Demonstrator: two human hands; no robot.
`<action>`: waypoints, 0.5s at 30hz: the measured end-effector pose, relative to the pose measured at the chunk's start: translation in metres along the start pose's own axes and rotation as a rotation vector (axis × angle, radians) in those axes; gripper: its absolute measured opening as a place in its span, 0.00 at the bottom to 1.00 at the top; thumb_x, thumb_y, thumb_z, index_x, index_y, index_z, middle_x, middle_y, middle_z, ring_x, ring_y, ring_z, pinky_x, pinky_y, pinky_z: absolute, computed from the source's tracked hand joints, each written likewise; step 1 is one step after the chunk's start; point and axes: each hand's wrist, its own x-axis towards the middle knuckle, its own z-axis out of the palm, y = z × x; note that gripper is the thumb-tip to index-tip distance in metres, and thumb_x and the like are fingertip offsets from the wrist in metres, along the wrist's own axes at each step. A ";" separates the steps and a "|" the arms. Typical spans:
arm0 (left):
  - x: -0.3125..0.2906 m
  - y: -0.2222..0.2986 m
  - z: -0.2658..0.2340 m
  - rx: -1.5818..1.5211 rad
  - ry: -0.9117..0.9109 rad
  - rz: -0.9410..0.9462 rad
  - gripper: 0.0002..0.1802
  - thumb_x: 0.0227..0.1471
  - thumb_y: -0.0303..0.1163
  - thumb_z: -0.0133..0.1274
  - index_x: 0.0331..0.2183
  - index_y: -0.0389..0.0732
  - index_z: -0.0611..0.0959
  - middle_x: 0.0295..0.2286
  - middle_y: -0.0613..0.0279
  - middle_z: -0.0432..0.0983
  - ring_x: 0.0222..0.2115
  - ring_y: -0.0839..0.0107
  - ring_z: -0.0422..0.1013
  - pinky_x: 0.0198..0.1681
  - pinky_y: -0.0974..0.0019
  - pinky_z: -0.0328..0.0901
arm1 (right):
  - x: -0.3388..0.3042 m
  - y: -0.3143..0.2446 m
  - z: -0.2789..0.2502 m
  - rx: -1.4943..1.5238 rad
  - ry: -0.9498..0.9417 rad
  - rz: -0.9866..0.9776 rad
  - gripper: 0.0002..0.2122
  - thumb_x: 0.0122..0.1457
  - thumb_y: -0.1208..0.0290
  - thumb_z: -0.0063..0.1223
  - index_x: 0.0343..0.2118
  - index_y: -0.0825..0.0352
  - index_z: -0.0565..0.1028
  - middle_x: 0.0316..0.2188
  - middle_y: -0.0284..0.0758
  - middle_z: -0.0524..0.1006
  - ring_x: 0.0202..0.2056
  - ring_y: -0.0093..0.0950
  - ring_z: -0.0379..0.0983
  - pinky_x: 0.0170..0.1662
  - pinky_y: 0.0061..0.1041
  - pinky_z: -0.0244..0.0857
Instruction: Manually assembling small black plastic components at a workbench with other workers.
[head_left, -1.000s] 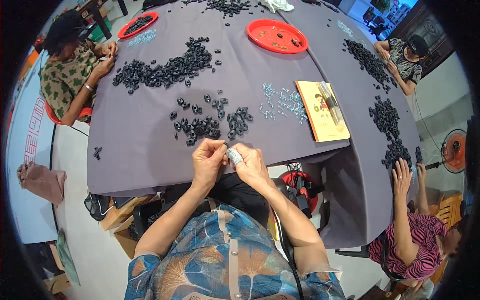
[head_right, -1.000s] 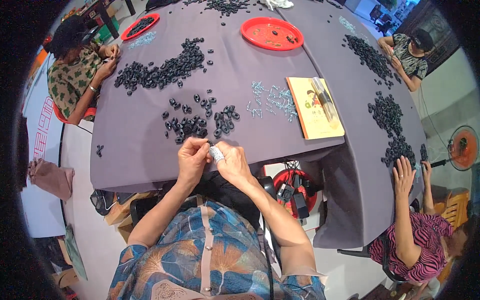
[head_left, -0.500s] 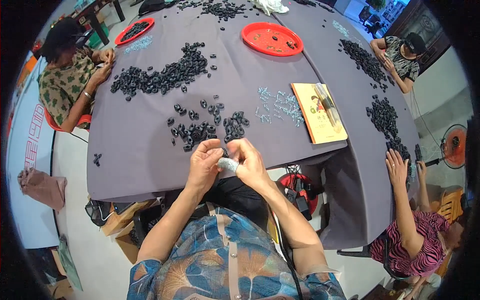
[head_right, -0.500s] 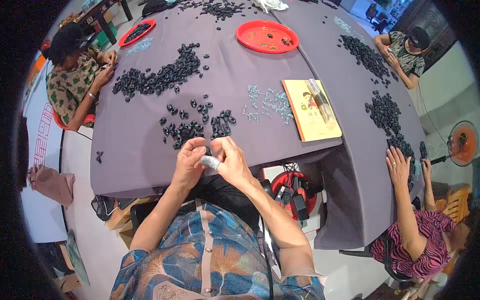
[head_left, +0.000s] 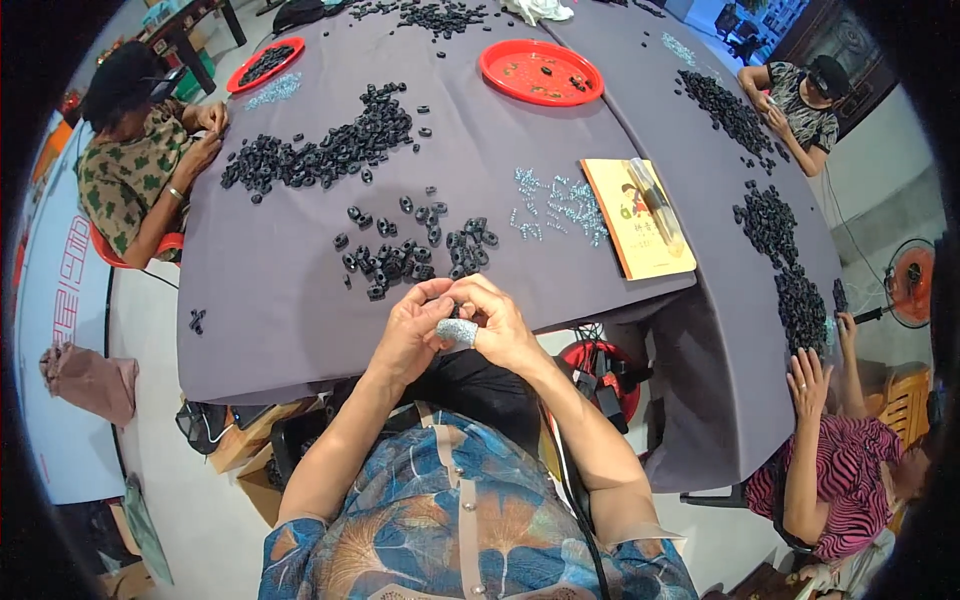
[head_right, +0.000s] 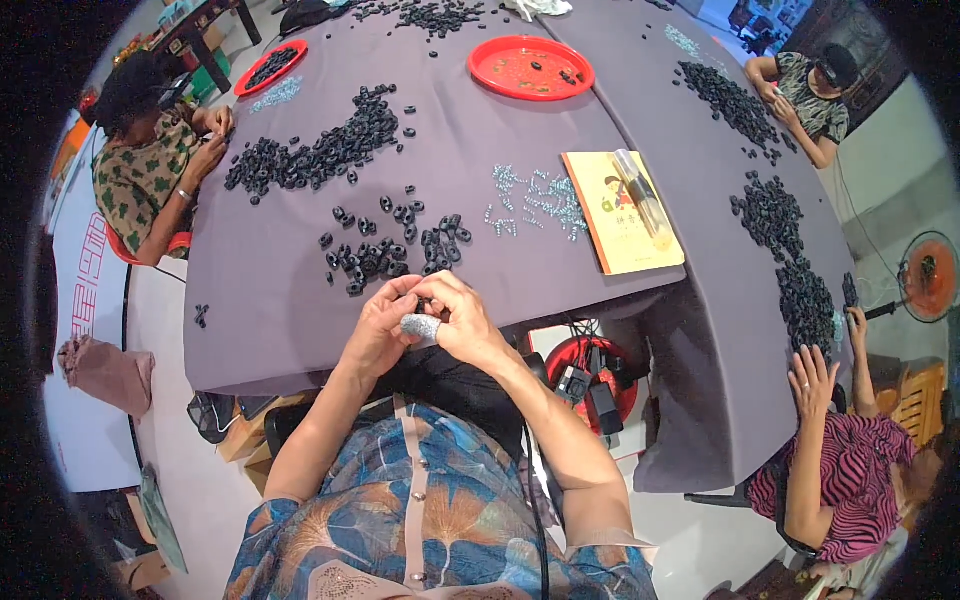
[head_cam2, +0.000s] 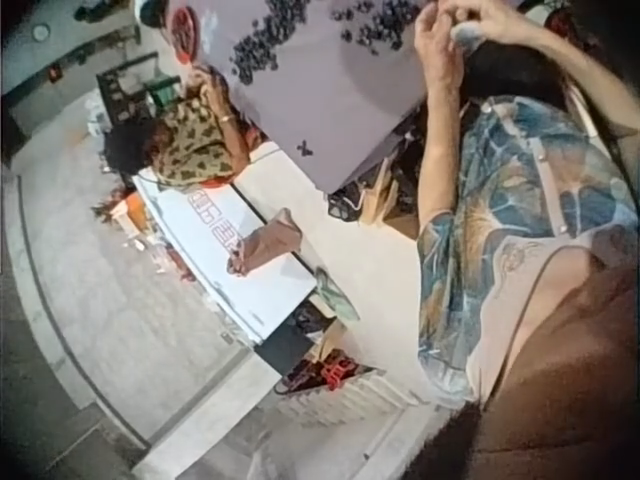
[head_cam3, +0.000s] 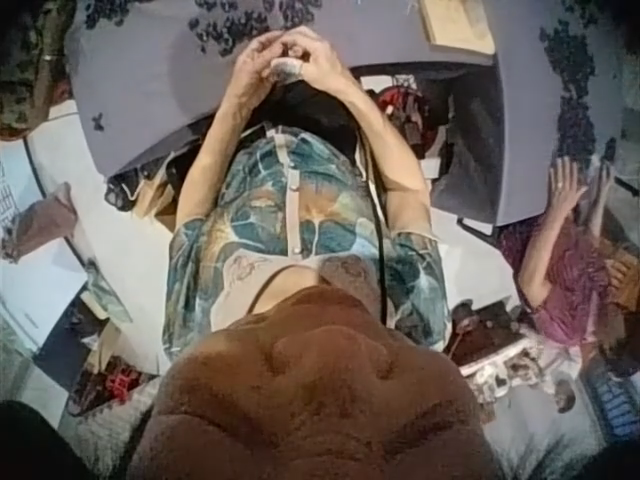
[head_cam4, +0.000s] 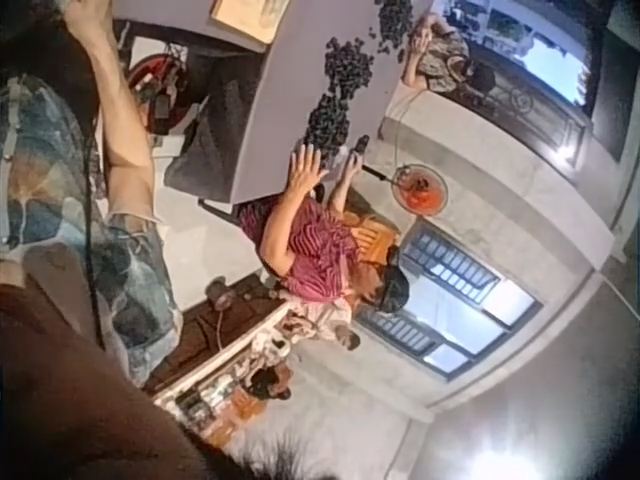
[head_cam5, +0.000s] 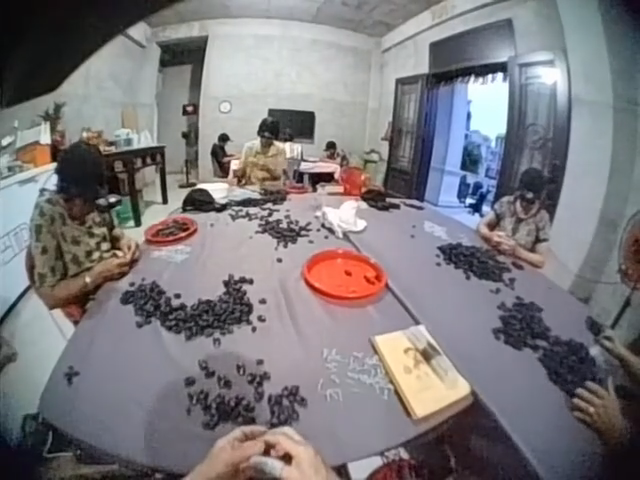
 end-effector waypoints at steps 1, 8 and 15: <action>-0.001 0.000 0.001 0.009 0.016 -0.005 0.17 0.52 0.32 0.52 0.44 0.39 0.70 0.32 0.62 0.74 0.31 0.77 0.73 0.26 0.77 0.69 | 0.000 -0.001 0.000 -0.009 -0.001 -0.014 0.12 0.46 0.75 0.58 0.35 0.69 0.73 0.31 0.33 0.69 0.27 0.23 0.65 0.31 0.22 0.63; 0.001 -0.001 0.001 -0.055 0.042 0.012 0.18 0.50 0.30 0.55 0.43 0.38 0.69 0.33 0.61 0.73 0.31 0.73 0.73 0.32 0.72 0.71 | 0.001 -0.012 0.001 -0.080 0.011 -0.015 0.14 0.47 0.74 0.57 0.39 0.67 0.73 0.31 0.33 0.68 0.27 0.23 0.64 0.31 0.22 0.62; 0.000 -0.003 0.001 -0.086 0.087 -0.012 0.14 0.50 0.29 0.54 0.40 0.39 0.71 0.26 0.61 0.75 0.22 0.80 0.69 0.22 0.79 0.64 | 0.001 0.001 -0.028 -0.198 0.222 0.041 0.09 0.48 0.79 0.52 0.34 0.69 0.74 0.30 0.37 0.74 0.29 0.27 0.71 0.32 0.25 0.64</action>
